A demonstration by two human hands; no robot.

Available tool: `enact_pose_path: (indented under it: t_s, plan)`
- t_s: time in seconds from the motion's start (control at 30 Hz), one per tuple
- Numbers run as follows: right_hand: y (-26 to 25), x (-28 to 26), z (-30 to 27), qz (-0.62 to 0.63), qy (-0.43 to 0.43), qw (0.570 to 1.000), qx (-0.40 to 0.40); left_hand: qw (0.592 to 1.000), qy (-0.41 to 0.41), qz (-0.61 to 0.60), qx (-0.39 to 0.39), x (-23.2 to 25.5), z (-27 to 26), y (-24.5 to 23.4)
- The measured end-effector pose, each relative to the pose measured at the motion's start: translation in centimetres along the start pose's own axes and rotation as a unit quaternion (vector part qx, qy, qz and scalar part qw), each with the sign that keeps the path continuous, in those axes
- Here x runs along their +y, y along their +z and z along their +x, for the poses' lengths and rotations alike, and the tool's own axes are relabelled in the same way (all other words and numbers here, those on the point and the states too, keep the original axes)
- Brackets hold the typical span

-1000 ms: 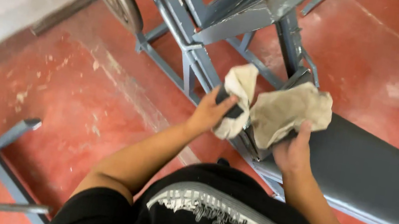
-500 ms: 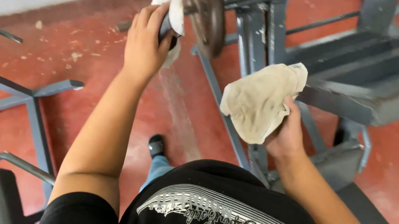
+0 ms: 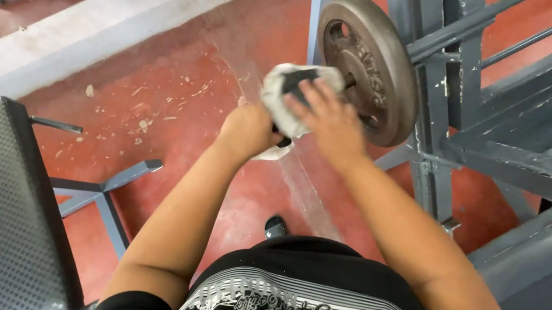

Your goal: Cleaning and wiping down various gym equipment using a cloth.

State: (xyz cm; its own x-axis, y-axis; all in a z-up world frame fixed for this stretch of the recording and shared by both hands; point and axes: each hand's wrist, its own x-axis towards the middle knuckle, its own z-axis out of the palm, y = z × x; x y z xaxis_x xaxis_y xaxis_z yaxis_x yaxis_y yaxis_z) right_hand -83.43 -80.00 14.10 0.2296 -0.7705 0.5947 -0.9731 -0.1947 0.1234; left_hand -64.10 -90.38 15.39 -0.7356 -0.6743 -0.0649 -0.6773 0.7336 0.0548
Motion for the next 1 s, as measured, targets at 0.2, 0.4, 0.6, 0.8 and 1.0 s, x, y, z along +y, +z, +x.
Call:
enact_pose_path:
  t_s: [0.2,0.4,0.6,0.8,1.0]
  plan:
    - [-1.5,-0.6,-2.0,-0.005,0.168,0.970,-0.175,0.993,0.023,-0.112,0.004,-0.6,-2.1,-2.8]
    - [-7.8,-0.9,-4.3,0.354,0.168,0.915,-0.099,0.943,-0.131,-0.292,0.089,-2.3,-3.7,-1.7]
    - [-13.2,3.5,-4.0,0.103,0.089,0.956,0.261,0.802,-0.009,-0.437,0.407,-2.8,0.5,-6.3]
    - [-8.4,1.6,-0.9,-0.207,0.172,0.963,0.033,0.852,0.203,-0.221,0.428,1.5,12.9,-12.4]
    - [-3.7,-1.0,0.6,-0.451,0.210,0.861,-0.100,0.821,0.392,-0.322,0.262,3.6,18.3,-9.1]
